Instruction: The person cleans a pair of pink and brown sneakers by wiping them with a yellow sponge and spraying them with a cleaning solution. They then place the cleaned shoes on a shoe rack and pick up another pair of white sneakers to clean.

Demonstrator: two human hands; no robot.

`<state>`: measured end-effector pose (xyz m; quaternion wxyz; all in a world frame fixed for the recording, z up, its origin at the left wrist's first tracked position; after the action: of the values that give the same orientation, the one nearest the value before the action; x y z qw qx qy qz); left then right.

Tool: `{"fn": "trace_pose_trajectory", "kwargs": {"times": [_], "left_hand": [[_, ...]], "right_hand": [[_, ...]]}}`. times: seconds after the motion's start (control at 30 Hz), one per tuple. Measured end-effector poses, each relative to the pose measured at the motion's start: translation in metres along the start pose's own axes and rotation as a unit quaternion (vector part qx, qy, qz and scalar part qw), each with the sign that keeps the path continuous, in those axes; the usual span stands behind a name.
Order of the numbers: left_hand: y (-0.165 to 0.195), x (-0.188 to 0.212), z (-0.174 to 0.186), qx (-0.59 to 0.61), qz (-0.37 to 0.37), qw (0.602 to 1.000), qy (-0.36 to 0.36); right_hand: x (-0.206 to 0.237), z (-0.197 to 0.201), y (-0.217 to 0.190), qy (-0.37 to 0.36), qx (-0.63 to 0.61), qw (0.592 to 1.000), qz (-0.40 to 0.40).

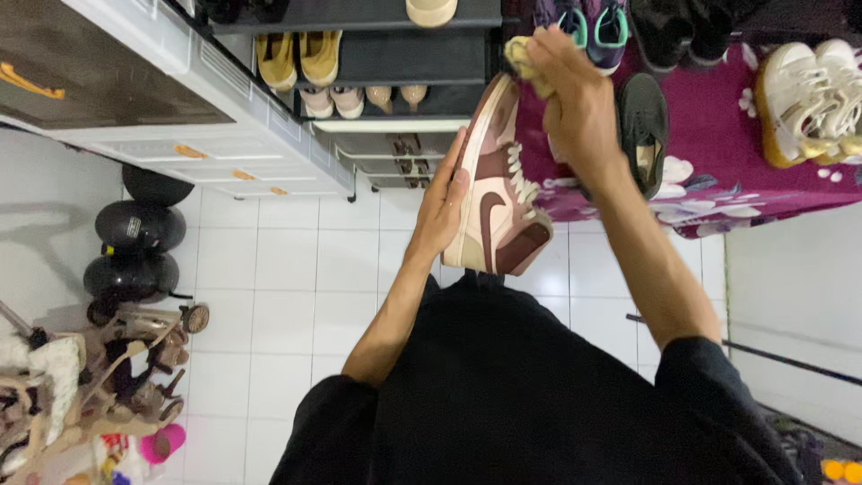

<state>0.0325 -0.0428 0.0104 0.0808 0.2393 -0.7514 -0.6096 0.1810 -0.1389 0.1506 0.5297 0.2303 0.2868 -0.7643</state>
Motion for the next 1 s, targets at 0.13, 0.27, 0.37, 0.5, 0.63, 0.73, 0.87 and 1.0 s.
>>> {"fn": "trace_pose_trajectory", "kwargs": {"times": [0.13, 0.27, 0.37, 0.5, 0.63, 0.73, 0.87, 1.0], "left_hand": [[-0.007, -0.002, 0.007, -0.007, -0.004, 1.0, 0.015], [-0.01, 0.005, 0.009, 0.011, -0.01, 1.0, 0.014], [-0.004, 0.009, 0.008, 0.007, -0.017, 1.0, 0.006], [0.002, 0.01, 0.013, 0.019, -0.02, 0.999, 0.018], [-0.001, 0.006, 0.021, 0.018, -0.011, 0.999, 0.042], [-0.004, 0.006, 0.02, 0.045, 0.003, 0.998, 0.033], [0.0, 0.011, 0.014, 0.025, -0.023, 0.999, 0.005], [-0.008, 0.015, 0.017, 0.03, -0.022, 0.999, 0.017]], "right_hand": [[0.021, -0.016, -0.062, -0.034, -0.017, 0.993, 0.111], [0.018, -0.021, -0.064, -0.027, 0.009, 0.986, 0.166], [0.003, -0.021, -0.025, -0.012, -0.051, 0.996, 0.076], [0.009, -0.028, -0.005, -0.015, -0.153, 0.986, -0.065], [0.032, -0.032, -0.064, -0.059, -0.075, 0.988, 0.122], [0.035, -0.033, -0.069, -0.067, -0.017, 0.983, 0.167], [0.014, -0.029, -0.029, -0.016, -0.081, 0.994, 0.069], [0.005, -0.029, 0.006, -0.04, -0.122, 0.986, -0.105]]}}
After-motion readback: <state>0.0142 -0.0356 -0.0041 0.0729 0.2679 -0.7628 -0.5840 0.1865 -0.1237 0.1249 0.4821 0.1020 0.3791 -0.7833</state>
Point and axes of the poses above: each hand's wrist, its own x-axis away from the middle knuckle, its own z-axis out of the back of the hand, y = z × x, the point moved 8 cm from there along -x, towards the middle knuckle, and after that the axes turned 12 degrees about x, right-handed, at the moved point
